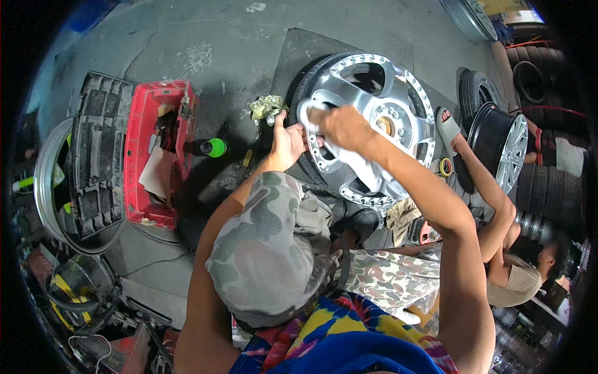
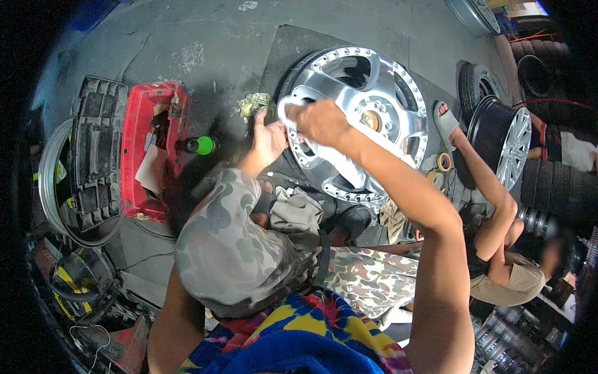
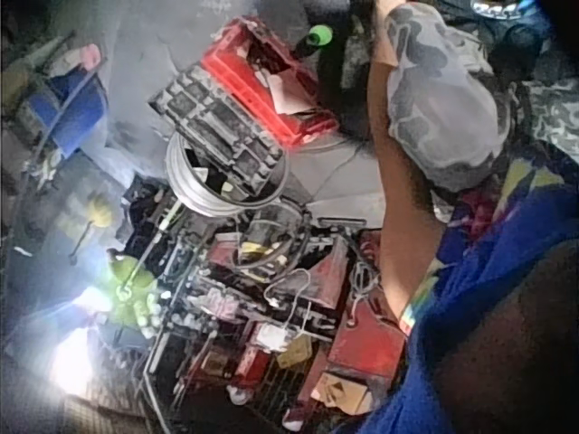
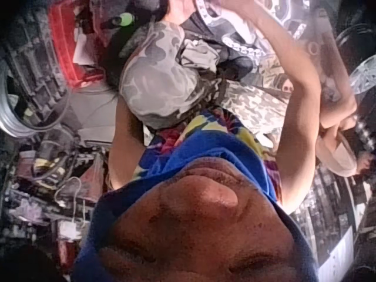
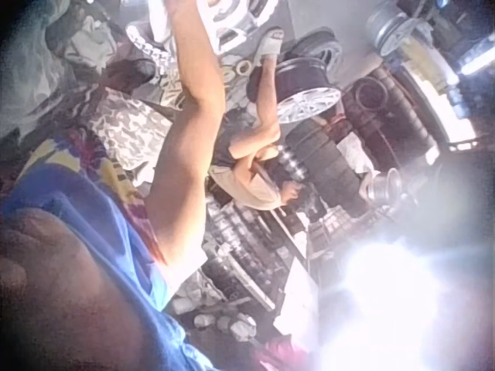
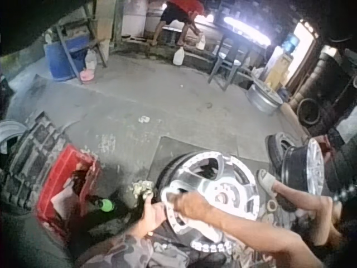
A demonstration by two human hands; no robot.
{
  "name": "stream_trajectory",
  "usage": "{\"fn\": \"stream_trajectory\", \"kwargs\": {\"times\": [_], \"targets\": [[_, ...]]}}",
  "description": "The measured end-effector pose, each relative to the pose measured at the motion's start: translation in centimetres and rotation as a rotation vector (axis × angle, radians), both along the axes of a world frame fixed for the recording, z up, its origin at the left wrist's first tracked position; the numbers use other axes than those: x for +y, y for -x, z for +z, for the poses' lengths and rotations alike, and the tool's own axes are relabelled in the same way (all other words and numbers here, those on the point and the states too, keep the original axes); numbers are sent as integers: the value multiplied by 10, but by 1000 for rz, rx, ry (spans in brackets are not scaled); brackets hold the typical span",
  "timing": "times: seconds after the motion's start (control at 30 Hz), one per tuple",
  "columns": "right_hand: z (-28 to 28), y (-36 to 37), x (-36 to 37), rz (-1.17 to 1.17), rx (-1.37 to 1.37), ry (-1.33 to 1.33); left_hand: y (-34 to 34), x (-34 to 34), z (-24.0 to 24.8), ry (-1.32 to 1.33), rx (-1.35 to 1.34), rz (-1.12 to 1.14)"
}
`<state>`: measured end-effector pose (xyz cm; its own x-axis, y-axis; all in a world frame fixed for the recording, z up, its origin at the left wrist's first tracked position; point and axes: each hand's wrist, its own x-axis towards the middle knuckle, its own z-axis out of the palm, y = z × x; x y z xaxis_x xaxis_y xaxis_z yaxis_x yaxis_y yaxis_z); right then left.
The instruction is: The person sits on the floor and cleans a silver wheel rim using a white cloth and a green spray bottle. They wipe the rim's surface and edges, occasionally spraying liquid onto the cloth and continuing to wipe different sections of the rim.
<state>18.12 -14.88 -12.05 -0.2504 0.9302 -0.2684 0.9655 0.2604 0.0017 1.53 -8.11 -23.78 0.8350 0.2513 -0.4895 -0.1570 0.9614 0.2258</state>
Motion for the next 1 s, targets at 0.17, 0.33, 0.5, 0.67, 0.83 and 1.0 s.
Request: {"fn": "stream_trajectory", "kwargs": {"times": [0.17,0.33,0.5,0.67,0.83,1.0], "targets": [[18,49,-115,40,121,93,1,16,1,-126,-23,-171],[30,52,-243,91,-192,404,-25,51,6,-329,23,-312],[31,34,-315,-618,-14,661,-103,111,17,-621,114,-344],[54,47,-339,-1267,507,-163,-174,125,22,-941,298,-432],[31,62,-320,-1355,399,-333,-161,101,26,-849,335,-357],[21,25,-303,-1202,501,-545,-73,26,13,-743,433,-4]]}}
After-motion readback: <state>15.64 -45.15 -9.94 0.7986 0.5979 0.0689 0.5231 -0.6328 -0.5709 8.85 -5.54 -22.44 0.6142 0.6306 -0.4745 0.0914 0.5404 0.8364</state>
